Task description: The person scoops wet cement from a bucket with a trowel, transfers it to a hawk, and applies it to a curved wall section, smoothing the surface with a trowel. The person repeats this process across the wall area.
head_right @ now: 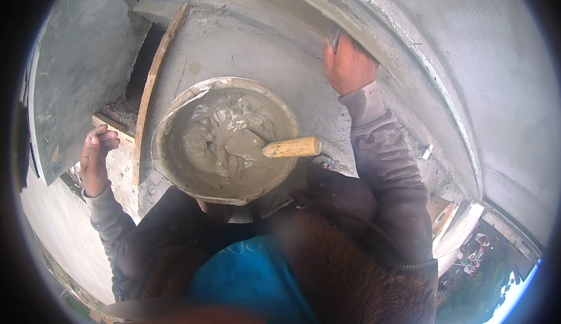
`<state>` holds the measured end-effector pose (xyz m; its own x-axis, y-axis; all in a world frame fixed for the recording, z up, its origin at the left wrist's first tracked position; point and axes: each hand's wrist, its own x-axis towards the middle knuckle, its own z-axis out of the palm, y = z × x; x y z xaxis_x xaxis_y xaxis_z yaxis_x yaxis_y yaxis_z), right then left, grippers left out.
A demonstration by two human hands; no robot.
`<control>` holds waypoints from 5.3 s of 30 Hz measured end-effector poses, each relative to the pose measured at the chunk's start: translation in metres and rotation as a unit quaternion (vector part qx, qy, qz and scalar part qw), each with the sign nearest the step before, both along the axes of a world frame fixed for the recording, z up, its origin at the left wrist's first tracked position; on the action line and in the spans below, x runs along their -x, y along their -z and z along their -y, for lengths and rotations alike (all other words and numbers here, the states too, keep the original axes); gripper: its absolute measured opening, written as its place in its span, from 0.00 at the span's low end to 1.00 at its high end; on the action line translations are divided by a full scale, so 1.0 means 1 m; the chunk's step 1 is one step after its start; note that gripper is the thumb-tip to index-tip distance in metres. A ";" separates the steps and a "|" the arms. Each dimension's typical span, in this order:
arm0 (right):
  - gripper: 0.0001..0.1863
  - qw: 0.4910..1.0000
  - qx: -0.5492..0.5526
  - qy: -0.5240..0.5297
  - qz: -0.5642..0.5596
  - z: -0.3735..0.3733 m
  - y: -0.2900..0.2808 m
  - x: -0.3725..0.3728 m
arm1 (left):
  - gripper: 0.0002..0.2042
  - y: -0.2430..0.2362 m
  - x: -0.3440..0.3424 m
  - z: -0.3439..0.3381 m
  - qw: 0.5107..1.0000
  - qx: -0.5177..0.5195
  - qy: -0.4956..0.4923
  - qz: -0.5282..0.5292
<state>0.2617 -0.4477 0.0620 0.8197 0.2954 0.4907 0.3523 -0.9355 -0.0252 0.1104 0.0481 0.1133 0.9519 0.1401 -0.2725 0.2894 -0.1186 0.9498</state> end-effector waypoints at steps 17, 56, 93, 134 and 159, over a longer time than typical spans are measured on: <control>0.16 0.969 0.007 0.132 -0.210 0.049 0.024 -0.012 | 0.20 0.009 -0.005 0.023 1.000 0.003 -0.015 -0.005; 0.14 0.969 0.039 0.071 -0.233 0.062 0.011 -0.006 | 0.17 0.042 -0.020 0.002 0.992 0.117 -0.041 -0.014; 0.27 0.822 0.129 -0.144 -0.536 -0.058 -0.059 0.108 | 0.19 0.054 -0.041 0.028 0.925 0.282 -0.117 0.228; 0.13 0.736 -0.269 -0.052 -0.619 -0.035 -0.066 0.150 | 0.19 0.070 -0.026 -0.048 0.939 0.107 -0.224 0.237; 0.29 0.965 -0.009 -0.253 -0.069 -0.152 -0.206 0.131 | 0.24 0.051 -0.057 0.138 0.709 0.654 0.082 0.251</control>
